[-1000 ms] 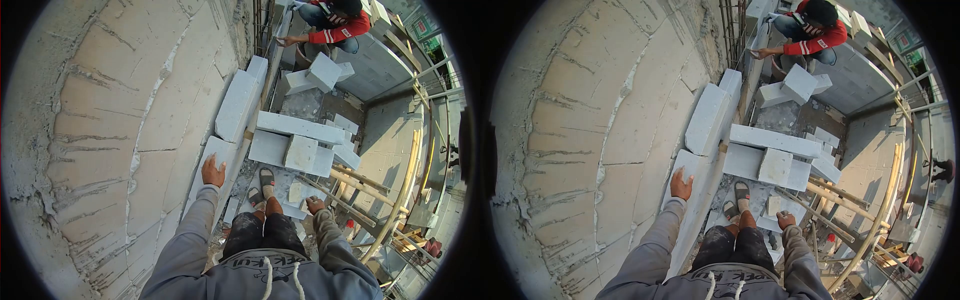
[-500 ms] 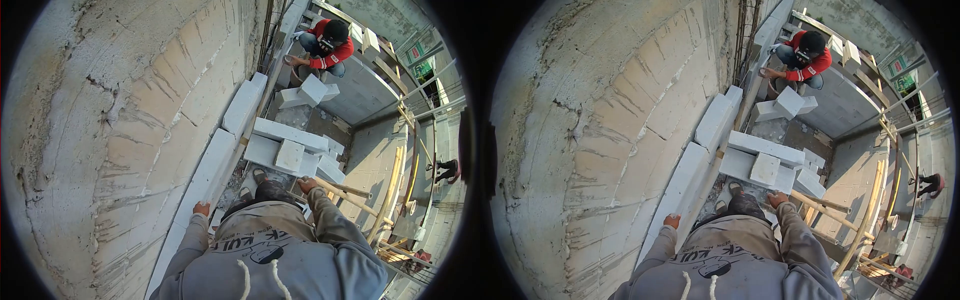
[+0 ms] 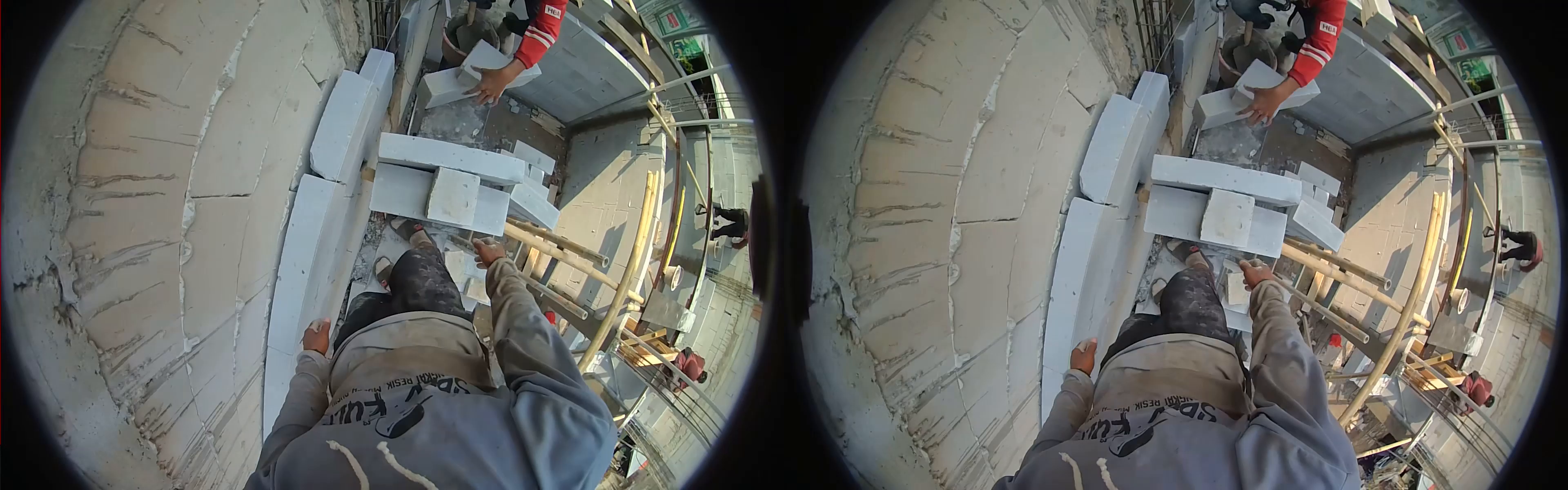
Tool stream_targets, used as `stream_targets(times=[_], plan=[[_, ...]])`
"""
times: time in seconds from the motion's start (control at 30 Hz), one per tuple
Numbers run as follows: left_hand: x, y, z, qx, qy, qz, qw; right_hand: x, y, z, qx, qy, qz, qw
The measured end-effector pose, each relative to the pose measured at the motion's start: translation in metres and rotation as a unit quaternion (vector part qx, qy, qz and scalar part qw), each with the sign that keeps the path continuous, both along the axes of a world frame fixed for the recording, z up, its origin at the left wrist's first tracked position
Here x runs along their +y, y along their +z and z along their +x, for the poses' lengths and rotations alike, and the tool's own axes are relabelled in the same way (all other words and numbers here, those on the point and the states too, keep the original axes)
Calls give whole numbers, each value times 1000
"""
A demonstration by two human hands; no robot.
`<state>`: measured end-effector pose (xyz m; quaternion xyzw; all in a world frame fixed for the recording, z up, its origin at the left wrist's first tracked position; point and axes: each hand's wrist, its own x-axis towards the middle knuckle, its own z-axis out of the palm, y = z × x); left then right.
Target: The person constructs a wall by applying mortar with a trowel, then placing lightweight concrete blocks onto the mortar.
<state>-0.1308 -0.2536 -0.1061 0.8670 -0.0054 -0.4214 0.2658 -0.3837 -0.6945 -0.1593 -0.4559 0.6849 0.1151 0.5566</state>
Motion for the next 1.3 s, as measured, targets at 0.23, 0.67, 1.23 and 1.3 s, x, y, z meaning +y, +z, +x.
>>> stream_targets(times=[0.23,0.67,1.23,1.3], plan=[[-184,-193,9,126,-169,-52,976,-12,-191,-43,35,-113,15,993],[-444,-363,-73,181,9,-272,945,-84,-278,15,-12,-201,-29,979],[-335,-14,51,245,69,-304,918,-54,26,102,-139,-22,9,990],[-324,14,44,238,132,-375,886,-44,63,107,-163,-20,-35,986]])
